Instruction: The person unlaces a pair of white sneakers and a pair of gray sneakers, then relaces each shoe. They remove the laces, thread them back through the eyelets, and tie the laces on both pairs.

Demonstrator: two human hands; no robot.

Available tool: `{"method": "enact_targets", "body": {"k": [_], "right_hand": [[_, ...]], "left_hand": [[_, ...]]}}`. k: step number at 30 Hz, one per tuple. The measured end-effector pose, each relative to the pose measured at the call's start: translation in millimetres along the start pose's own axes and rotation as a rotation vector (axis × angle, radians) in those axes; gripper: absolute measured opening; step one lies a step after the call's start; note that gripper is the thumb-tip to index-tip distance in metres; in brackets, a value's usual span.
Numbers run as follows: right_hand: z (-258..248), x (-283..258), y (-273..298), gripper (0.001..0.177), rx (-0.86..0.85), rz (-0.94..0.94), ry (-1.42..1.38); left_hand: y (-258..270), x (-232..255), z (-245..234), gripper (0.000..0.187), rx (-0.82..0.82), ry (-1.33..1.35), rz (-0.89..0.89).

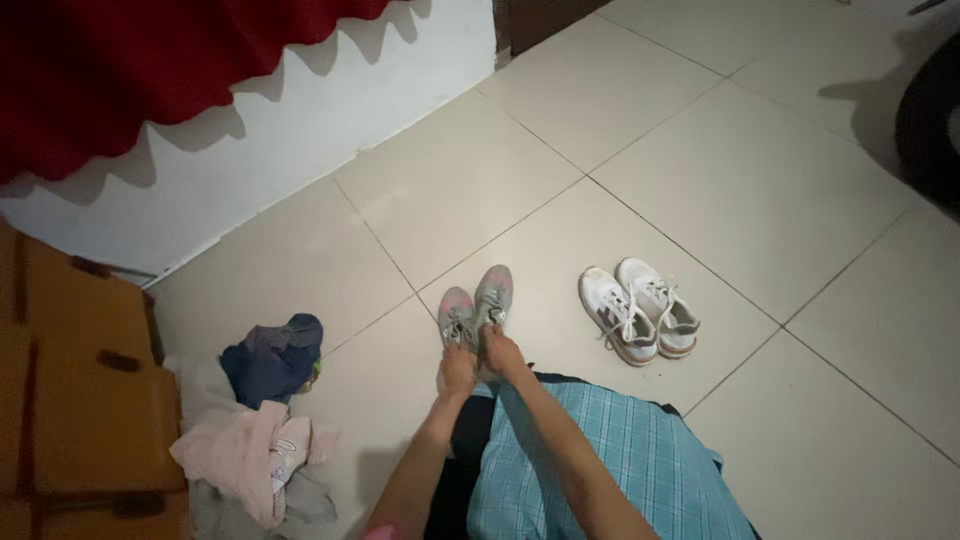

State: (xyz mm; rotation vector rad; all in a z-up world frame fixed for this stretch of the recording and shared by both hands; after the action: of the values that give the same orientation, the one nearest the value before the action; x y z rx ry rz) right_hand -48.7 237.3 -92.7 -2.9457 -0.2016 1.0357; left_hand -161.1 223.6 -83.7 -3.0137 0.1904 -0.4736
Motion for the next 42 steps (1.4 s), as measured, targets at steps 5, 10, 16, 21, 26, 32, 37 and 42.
{"method": "enact_targets", "body": {"k": [5,10,16,21,26,32,37,42], "right_hand": [[-42.2,21.5,19.3,0.034,0.190,0.050,0.144],[-117.0,43.2,59.3,0.026,0.322,-0.002,-0.023],[-214.3,22.8,184.0,0.014,0.514,0.081,0.022],[-246.9,-13.9,303.1,0.028,0.628,0.157,0.066],[-231.3,-37.7,385.2,0.029,0.655,0.166,0.100],[-194.0,-42.0,415.2,0.027,0.475,0.256,0.021],[-187.3,-41.8,412.9,0.018,0.337,0.317,-0.013],[-221.1,-18.6,419.8,0.024,0.409,0.288,-0.188]], "left_hand": [[-8.6,0.7,6.8,0.046,-0.158,0.161,-0.071],[-25.1,48.9,-22.2,0.050,0.073,0.324,0.132],[24.0,137.2,-95.8,0.027,0.165,0.544,0.458],[114.2,202.5,-136.8,0.019,0.027,0.577,0.521],[212.9,225.5,-148.7,0.022,-0.051,0.600,0.572],[268.7,210.3,-125.7,0.018,-0.206,0.540,0.576],[278.4,207.8,-118.6,0.025,-0.260,0.427,0.665],[268.0,206.2,-120.3,0.036,-0.426,0.363,0.609]]}}
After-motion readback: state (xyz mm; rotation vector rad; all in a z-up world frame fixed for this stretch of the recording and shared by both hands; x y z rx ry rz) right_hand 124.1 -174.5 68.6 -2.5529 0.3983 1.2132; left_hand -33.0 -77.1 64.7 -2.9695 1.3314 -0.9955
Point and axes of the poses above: each hand's wrist, its own y-axis away from the middle knuckle, its own z-axis out of the palm, x = y × z, the point moved 8 cm from there along -y, towards the middle knuckle, and after that the axes turned 3 degrees about -y, right-handed, at the moved point
